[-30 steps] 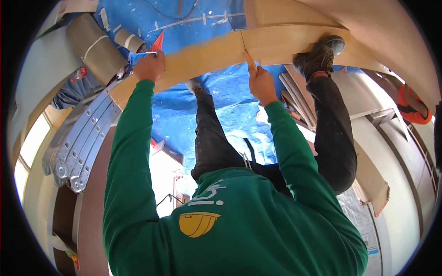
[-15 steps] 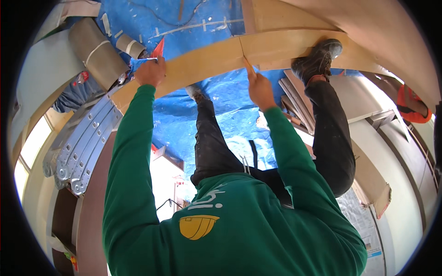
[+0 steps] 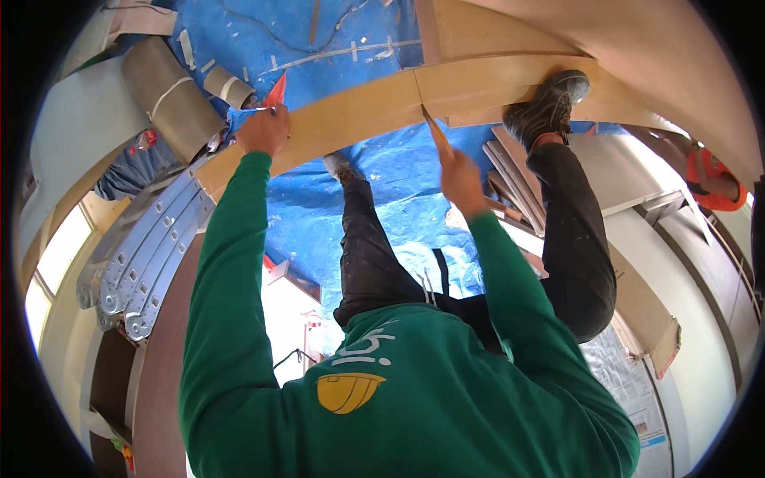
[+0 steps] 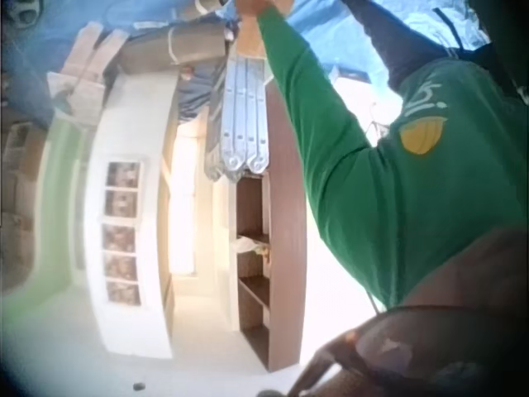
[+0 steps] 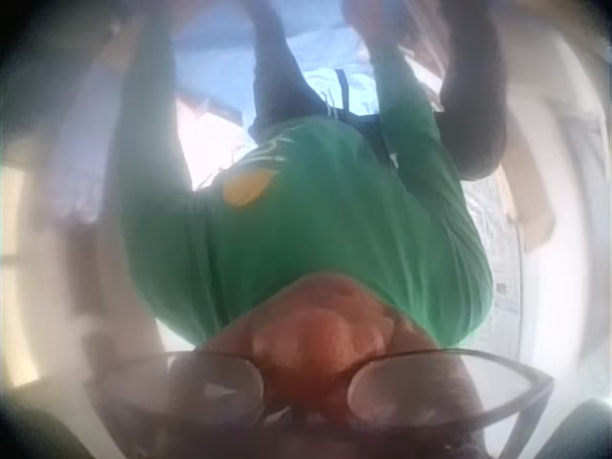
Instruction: The person measures a wooden board using a metal square and marks it with a pencil. They then use a hand saw to cut the board along the marked line. Finally, the person carries the cut piece of wood and places it against a wall.
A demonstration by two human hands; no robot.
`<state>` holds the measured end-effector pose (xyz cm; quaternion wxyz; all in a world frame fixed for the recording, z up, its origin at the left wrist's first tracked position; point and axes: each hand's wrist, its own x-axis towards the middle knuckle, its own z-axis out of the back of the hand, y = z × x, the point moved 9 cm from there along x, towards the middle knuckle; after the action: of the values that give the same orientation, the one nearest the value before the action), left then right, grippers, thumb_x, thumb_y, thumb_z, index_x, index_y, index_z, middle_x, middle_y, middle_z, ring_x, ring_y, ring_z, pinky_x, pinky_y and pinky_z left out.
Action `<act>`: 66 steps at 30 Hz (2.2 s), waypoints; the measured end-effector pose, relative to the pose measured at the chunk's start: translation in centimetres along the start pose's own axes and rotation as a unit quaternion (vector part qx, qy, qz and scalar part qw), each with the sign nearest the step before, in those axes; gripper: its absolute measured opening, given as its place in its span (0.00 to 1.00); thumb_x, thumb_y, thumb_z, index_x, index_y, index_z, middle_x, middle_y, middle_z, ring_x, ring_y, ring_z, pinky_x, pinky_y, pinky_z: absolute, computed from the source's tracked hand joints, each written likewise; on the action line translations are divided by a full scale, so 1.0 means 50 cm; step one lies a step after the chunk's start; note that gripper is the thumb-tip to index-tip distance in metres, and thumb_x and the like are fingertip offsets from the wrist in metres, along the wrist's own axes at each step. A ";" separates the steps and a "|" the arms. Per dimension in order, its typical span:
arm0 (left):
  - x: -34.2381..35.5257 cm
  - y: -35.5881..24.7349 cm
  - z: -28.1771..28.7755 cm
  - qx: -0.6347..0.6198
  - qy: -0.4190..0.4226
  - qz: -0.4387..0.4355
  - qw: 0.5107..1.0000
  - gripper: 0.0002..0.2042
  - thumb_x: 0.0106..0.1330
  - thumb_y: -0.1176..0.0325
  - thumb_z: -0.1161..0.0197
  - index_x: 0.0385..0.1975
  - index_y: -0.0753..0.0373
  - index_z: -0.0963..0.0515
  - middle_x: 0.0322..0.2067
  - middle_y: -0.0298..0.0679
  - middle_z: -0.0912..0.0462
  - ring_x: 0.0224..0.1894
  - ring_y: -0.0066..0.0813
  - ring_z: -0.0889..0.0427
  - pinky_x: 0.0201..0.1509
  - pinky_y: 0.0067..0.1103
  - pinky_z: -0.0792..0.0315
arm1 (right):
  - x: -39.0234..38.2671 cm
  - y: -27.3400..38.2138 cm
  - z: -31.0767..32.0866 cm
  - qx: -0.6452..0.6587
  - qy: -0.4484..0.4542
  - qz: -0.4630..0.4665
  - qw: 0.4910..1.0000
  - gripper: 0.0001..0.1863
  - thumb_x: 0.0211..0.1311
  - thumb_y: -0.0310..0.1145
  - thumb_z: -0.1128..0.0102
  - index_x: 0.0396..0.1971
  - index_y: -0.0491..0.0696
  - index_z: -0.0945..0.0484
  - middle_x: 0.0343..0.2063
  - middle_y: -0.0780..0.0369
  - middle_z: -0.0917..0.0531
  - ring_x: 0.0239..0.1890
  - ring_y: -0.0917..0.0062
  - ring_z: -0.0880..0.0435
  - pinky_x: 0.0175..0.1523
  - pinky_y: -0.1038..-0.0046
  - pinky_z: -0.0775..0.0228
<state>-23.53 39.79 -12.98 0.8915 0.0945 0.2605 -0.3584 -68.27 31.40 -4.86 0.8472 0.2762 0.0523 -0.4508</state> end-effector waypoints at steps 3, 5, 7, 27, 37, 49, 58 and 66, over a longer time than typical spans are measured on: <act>-0.009 0.012 -0.020 0.013 0.000 0.008 1.000 0.34 0.75 0.38 0.57 0.39 0.59 0.08 0.38 0.58 0.09 0.44 0.62 0.10 0.53 0.49 0.18 | 0.084 0.000 -0.011 0.045 0.044 -0.142 0.988 0.24 0.75 0.32 0.49 0.68 0.46 0.26 0.30 0.46 0.16 0.31 0.44 0.15 0.39 0.49 0.21; 0.012 0.006 0.010 0.010 -0.026 0.005 1.000 0.33 0.75 0.38 0.57 0.39 0.59 0.08 0.37 0.57 0.09 0.44 0.62 0.10 0.52 0.49 0.18 | 0.073 0.035 0.024 -0.061 0.034 -0.001 0.998 0.24 0.75 0.33 0.48 0.68 0.45 0.26 0.30 0.46 0.17 0.31 0.44 0.15 0.38 0.50 0.21; -0.017 0.027 -0.008 0.002 -0.040 0.020 0.999 0.34 0.75 0.38 0.57 0.39 0.59 0.08 0.37 0.57 0.09 0.43 0.62 0.10 0.53 0.49 0.18 | -0.034 0.098 0.151 -0.026 0.045 0.005 0.999 0.21 0.78 0.34 0.49 0.65 0.43 0.24 0.28 0.44 0.18 0.30 0.47 0.14 0.37 0.51 0.23; -0.019 -0.079 -0.008 -0.034 -0.104 -0.169 0.979 0.36 0.78 0.34 0.58 0.42 0.60 0.10 0.43 0.56 0.09 0.47 0.61 0.11 0.54 0.51 0.20 | 0.071 -0.031 -0.030 0.218 0.006 -0.292 0.931 0.31 0.82 0.55 0.52 0.42 0.36 0.21 0.34 0.32 0.15 0.39 0.32 0.15 0.46 0.43 0.21; -0.010 -0.190 -0.010 -0.019 0.010 -0.107 0.994 0.32 0.77 0.41 0.56 0.40 0.62 0.10 0.41 0.51 0.08 0.45 0.59 0.10 0.53 0.49 0.19 | 0.147 0.005 0.001 0.096 0.120 -0.247 0.957 0.21 0.82 0.42 0.55 0.54 0.40 0.22 0.35 0.38 0.14 0.38 0.38 0.13 0.44 0.42 0.20; -0.003 -0.172 -0.012 -0.033 0.045 -0.026 0.998 0.32 0.75 0.42 0.57 0.42 0.60 0.08 0.42 0.54 0.08 0.46 0.60 0.09 0.55 0.48 0.18 | -0.058 0.081 0.131 -0.026 0.078 -0.061 0.995 0.27 0.79 0.32 0.50 0.76 0.50 0.31 0.31 0.47 0.18 0.29 0.49 0.14 0.36 0.47 0.21; 0.027 -0.162 -0.038 -0.030 -0.019 -0.063 0.997 0.30 0.75 0.44 0.56 0.38 0.61 0.09 0.38 0.53 0.08 0.44 0.60 0.09 0.51 0.50 0.18 | 0.024 0.094 0.127 -0.053 0.071 -0.035 0.995 0.16 0.81 0.36 0.49 0.47 0.39 0.18 0.28 0.43 0.15 0.33 0.42 0.12 0.36 0.46 0.21; 0.013 -0.175 -0.030 -0.035 0.008 -0.055 0.998 0.31 0.75 0.43 0.55 0.35 0.61 0.09 0.39 0.55 0.09 0.44 0.60 0.09 0.54 0.48 0.18 | -0.007 0.055 0.056 -0.031 0.082 -0.077 0.993 0.22 0.81 0.37 0.49 0.65 0.41 0.23 0.35 0.40 0.16 0.36 0.43 0.12 0.37 0.45 0.21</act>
<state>-29.77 33.58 -14.43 0.8709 0.0511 0.2852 -0.3969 -66.74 31.41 -1.23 0.8107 0.2814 0.1570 -0.4888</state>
